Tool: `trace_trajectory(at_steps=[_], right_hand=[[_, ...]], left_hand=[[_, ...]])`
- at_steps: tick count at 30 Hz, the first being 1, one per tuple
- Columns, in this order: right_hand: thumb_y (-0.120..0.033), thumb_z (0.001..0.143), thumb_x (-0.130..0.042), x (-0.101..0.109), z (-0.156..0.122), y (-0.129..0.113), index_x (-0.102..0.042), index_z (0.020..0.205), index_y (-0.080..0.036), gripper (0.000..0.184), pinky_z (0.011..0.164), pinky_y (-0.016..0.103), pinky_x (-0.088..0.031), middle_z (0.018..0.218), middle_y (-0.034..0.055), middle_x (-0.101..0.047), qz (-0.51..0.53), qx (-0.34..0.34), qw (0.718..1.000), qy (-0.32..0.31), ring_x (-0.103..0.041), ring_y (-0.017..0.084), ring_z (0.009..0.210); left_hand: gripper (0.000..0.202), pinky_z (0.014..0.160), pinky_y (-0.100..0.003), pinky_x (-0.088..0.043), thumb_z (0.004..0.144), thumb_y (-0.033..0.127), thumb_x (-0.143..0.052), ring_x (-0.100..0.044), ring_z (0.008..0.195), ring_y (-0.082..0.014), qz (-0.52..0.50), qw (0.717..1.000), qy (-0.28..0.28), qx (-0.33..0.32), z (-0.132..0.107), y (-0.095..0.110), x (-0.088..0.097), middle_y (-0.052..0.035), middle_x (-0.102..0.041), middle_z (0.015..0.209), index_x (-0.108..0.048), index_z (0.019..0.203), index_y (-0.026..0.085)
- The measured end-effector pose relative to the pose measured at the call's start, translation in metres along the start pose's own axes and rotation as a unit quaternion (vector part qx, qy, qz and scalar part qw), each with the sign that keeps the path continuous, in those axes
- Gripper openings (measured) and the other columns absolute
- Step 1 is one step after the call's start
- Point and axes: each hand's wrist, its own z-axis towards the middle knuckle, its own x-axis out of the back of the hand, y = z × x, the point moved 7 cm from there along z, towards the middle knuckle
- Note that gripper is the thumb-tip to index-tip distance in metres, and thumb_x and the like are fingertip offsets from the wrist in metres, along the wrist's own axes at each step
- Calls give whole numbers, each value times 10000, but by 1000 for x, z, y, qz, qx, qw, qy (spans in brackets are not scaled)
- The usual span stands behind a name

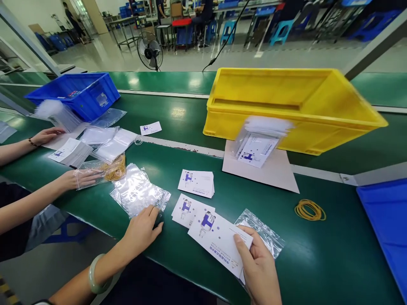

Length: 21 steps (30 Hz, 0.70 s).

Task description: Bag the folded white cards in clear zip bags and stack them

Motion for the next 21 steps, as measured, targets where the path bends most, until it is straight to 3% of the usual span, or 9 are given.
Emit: trace_trajectory(at_steps=[4, 6, 9, 12, 15, 17, 21], right_hand=[[-580, 714, -761, -25, -17, -11, -514, 1199, -288, 617, 441, 343, -553, 839, 86, -747, -7, 25, 1000, -8, -712, 292, 634], [-589, 762, -709, -42, -29, -16, -529, 1227, -286, 583, 478, 335, -558, 858, 79, -735, -39, 59, 998, -1, -698, 266, 642], [-587, 842, -606, -68, -41, -16, -622, 1108, -248, 431, 463, 275, -491, 787, 50, -699, -118, 111, 986, -28, -639, 207, 589], [-511, 928, -495, -95, -45, -15, -663, 1004, -218, 346, 430, 235, -355, 583, -19, -568, -237, 184, 949, -98, -491, 143, 473], [-444, 960, -451, -122, -48, -17, -668, 985, -205, 324, 432, 234, -303, 505, -58, -465, -326, 232, 903, -153, -421, 129, 439], [-441, 964, -454, -137, -52, -20, -659, 968, -205, 312, 434, 231, -314, 522, -56, -497, -340, 245, 891, -176, -443, 129, 441], [-384, 981, -446, -150, -60, -29, -612, 833, -213, 281, 485, 221, -380, 611, -33, -600, -332, 283, 880, -186, -518, 127, 496]], left_hand=[[156, 568, -295, -460, 845, 58, -477, -656, 682, -242, -25, 999, -11, 26, 0, -17, -8, -72, -643, 798, -580, 796, 165], [153, 576, -266, -443, 837, 65, -486, -633, 640, -194, -56, 998, -3, 24, 1, -19, -3, -32, -631, 752, -565, 770, 177], [144, 597, -228, -435, 858, 93, -469, -598, 623, -141, -102, 994, 19, 16, -2, -17, 13, 7, -606, 704, -548, 778, 184], [160, 553, -199, -410, 885, 147, -450, -552, 587, -115, -231, 973, 9, -19, -10, -6, 26, 22, -580, 660, -546, 762, 184], [174, 512, -197, -361, 867, 190, -499, -488, 550, -101, -378, 922, -38, -70, -18, 13, 29, 31, -541, 624, -523, 694, 183], [198, 511, -201, -327, 837, 176, -529, -445, 544, -93, -407, 907, -61, -93, -22, 23, 28, 44, -499, 602, -469, 649, 185], [265, 526, -211, -296, 826, 149, -534, -398, 549, -86, -406, 901, -77, -127, -25, 34, 27, 57, -451, 597, -374, 619, 189]])
